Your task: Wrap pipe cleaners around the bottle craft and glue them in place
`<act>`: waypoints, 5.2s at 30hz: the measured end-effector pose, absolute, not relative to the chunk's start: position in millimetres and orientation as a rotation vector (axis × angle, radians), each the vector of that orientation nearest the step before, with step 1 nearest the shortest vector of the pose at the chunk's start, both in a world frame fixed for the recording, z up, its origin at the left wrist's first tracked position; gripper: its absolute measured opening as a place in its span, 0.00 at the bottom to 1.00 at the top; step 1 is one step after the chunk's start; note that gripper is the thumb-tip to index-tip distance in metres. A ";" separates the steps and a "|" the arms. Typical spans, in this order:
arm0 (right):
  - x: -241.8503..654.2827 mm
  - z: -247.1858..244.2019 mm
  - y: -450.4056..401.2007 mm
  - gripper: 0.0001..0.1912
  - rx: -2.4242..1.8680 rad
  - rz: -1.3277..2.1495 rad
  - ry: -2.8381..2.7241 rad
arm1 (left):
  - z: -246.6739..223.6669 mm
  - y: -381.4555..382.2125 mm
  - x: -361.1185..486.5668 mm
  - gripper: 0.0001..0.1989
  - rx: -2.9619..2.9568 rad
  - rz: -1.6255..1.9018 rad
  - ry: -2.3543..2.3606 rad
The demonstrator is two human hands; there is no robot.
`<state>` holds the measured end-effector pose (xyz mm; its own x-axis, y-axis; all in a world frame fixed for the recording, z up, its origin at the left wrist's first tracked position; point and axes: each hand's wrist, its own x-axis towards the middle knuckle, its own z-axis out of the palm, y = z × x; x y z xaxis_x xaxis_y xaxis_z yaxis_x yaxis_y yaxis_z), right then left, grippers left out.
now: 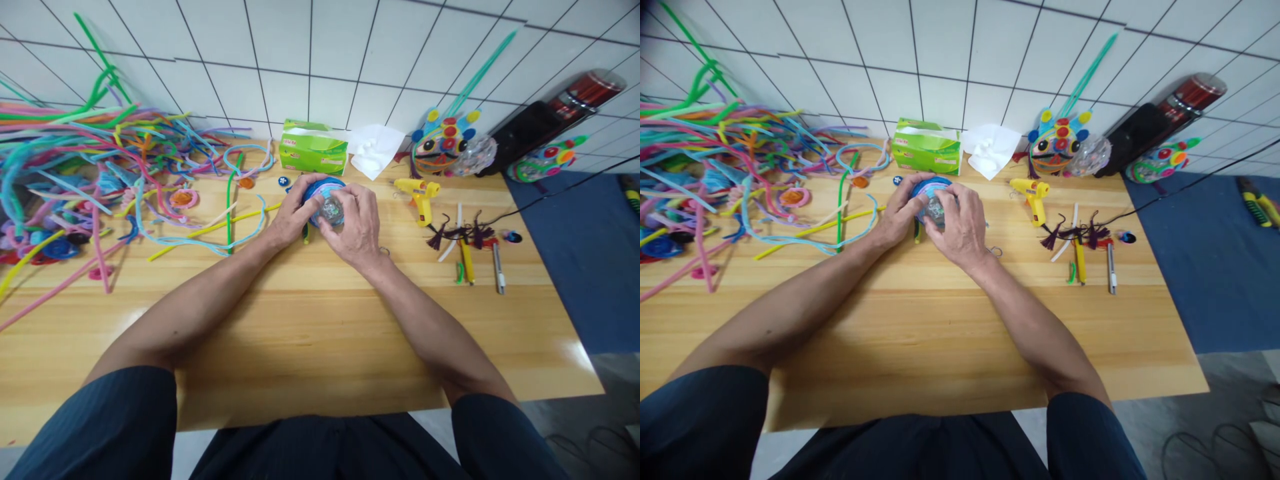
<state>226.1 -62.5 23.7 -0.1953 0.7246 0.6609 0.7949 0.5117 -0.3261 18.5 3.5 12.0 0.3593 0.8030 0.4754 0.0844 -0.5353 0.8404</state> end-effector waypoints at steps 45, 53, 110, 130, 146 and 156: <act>227.6 20.9 -59.5 0.27 -1.255 -0.143 -1.966 | -2.7 12.3 12.4 0.34 1.935 1.228 0.706; 227.7 17.8 -57.3 0.29 -1.177 -0.176 -1.938 | -4.9 14.1 12.0 0.35 1.953 1.241 0.693; 225.8 21.0 -61.7 0.26 -1.263 -0.114 -1.962 | -2.0 13.4 13.2 0.42 1.949 1.242 0.717; 228.9 17.6 -56.9 0.25 -1.122 -0.243 -1.973 | -4.0 12.9 13.2 0.43 1.932 1.265 0.710; 228.5 16.7 -58.9 0.27 -1.152 -0.221 -1.984 | -1.6 12.5 17.1 0.37 1.826 1.260 0.652; 231.1 17.2 -57.6 0.25 -1.117 -0.266 -2.009 | 4.2 12.8 14.2 0.37 1.872 1.251 0.690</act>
<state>231.1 -57.6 17.2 -0.2861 0.6180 0.7323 0.7870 0.5875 -0.1883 14.2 12.8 4.2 0.3717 0.7737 0.5130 0.0212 -0.5595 0.8285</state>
